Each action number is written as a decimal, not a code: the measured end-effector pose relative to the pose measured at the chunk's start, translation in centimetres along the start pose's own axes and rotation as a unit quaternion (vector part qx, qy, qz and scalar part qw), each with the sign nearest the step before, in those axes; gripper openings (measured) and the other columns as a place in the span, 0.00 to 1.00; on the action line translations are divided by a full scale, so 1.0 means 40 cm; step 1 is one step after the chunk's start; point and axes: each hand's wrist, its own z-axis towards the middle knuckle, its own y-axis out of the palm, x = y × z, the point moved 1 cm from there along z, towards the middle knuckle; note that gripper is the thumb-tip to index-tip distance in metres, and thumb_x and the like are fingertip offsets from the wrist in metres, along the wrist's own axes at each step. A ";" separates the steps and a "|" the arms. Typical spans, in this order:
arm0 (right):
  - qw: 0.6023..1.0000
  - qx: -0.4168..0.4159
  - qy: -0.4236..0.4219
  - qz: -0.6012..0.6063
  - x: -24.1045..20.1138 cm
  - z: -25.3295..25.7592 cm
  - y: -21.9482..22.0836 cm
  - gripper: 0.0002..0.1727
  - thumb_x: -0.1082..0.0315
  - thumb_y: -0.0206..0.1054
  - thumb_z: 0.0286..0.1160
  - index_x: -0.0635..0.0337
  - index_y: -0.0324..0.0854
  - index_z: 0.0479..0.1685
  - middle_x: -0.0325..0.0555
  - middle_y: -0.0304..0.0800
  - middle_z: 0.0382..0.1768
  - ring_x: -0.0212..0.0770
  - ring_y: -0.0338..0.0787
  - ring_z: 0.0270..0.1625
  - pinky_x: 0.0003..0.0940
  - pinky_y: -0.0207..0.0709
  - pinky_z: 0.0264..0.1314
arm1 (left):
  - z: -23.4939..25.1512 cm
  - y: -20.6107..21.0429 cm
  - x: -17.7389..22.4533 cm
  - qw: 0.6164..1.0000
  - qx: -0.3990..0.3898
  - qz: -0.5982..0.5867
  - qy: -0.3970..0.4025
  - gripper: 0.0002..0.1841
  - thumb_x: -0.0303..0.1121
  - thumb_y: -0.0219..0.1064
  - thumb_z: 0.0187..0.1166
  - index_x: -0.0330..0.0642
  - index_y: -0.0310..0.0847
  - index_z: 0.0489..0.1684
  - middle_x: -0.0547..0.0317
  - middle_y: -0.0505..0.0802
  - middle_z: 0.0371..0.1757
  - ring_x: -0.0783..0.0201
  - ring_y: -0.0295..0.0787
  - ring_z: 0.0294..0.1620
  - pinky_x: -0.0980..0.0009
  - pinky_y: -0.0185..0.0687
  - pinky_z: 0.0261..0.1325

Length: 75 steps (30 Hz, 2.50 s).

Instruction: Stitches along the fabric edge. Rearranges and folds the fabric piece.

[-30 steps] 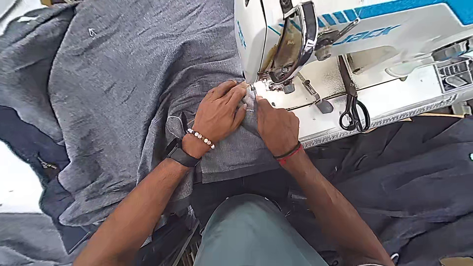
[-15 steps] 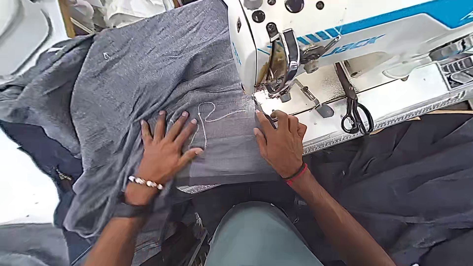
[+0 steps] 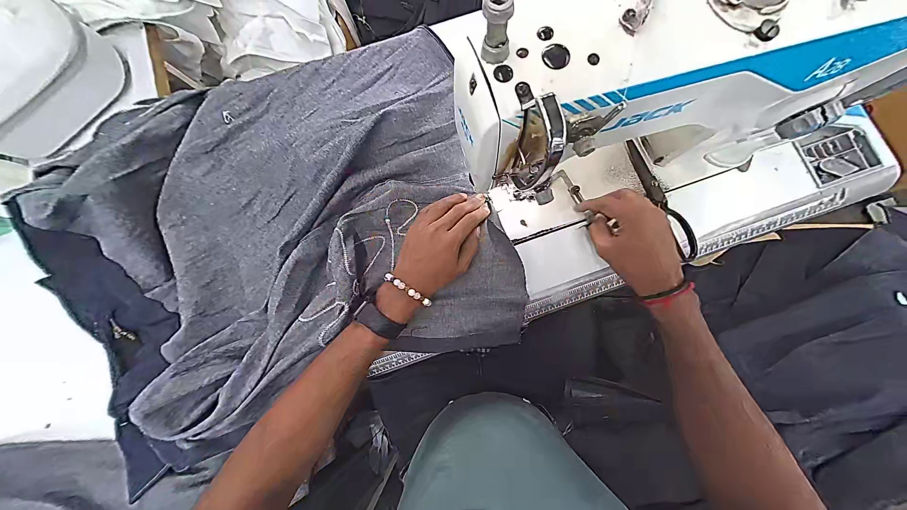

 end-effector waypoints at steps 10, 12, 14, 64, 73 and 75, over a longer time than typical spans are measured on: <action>0.988 0.132 -0.075 0.007 -0.211 0.032 0.185 0.11 0.64 0.67 0.80 0.49 0.93 0.53 0.46 0.92 0.50 0.49 0.89 0.53 0.45 0.83 0.51 | 0.003 0.004 -0.061 0.998 -0.004 -0.030 0.057 0.22 0.38 0.53 0.89 0.47 0.83 0.75 0.60 0.85 0.79 0.58 0.73 0.85 0.60 0.64 0.89; 0.985 0.123 -0.123 0.001 -0.222 0.012 0.194 0.16 0.68 0.62 0.79 0.46 0.92 0.58 0.41 0.93 0.60 0.47 0.87 0.65 0.47 0.80 0.60 | 0.011 -0.003 -0.079 0.996 -0.016 -0.032 0.077 0.22 0.39 0.52 0.89 0.50 0.83 0.76 0.61 0.84 0.79 0.58 0.72 0.85 0.58 0.64 0.88; 0.983 0.104 -0.152 -0.007 -0.229 -0.009 0.204 0.20 0.69 0.59 0.80 0.43 0.90 0.65 0.34 0.90 0.70 0.44 0.83 0.74 0.48 0.73 0.71 | 0.016 -0.010 -0.098 0.994 -0.027 -0.036 0.099 0.22 0.41 0.52 0.89 0.56 0.83 0.76 0.63 0.84 0.80 0.57 0.72 0.85 0.55 0.64 0.87; 0.931 0.052 0.180 0.313 -0.311 -0.117 0.151 0.22 0.64 0.59 0.82 0.49 0.86 0.72 0.31 0.81 0.19 0.26 0.70 0.15 0.27 0.66 0.18 | -0.023 -0.003 0.021 0.997 -0.052 0.060 -0.023 0.24 0.54 0.51 0.89 0.63 0.82 0.77 0.64 0.78 0.85 0.54 0.66 0.87 0.51 0.58 0.86; 0.962 -0.014 0.175 0.208 -0.298 -0.081 0.178 0.27 0.53 0.60 0.84 0.49 0.76 0.80 0.40 0.87 0.24 0.40 0.85 0.23 0.44 0.80 0.26 | -0.015 -0.001 0.012 0.997 -0.024 0.072 0.013 0.21 0.43 0.54 0.87 0.53 0.85 0.73 0.55 0.84 0.78 0.50 0.71 0.85 0.51 0.64 0.85; 0.964 -0.049 0.178 0.191 -0.311 -0.101 0.165 0.31 0.51 0.61 0.82 0.52 0.73 0.82 0.43 0.90 0.26 0.43 0.90 0.27 0.47 0.83 0.31 | -0.023 0.007 0.023 0.998 -0.039 0.041 -0.021 0.23 0.43 0.52 0.88 0.52 0.81 0.77 0.56 0.79 0.83 0.52 0.65 0.89 0.52 0.61 0.89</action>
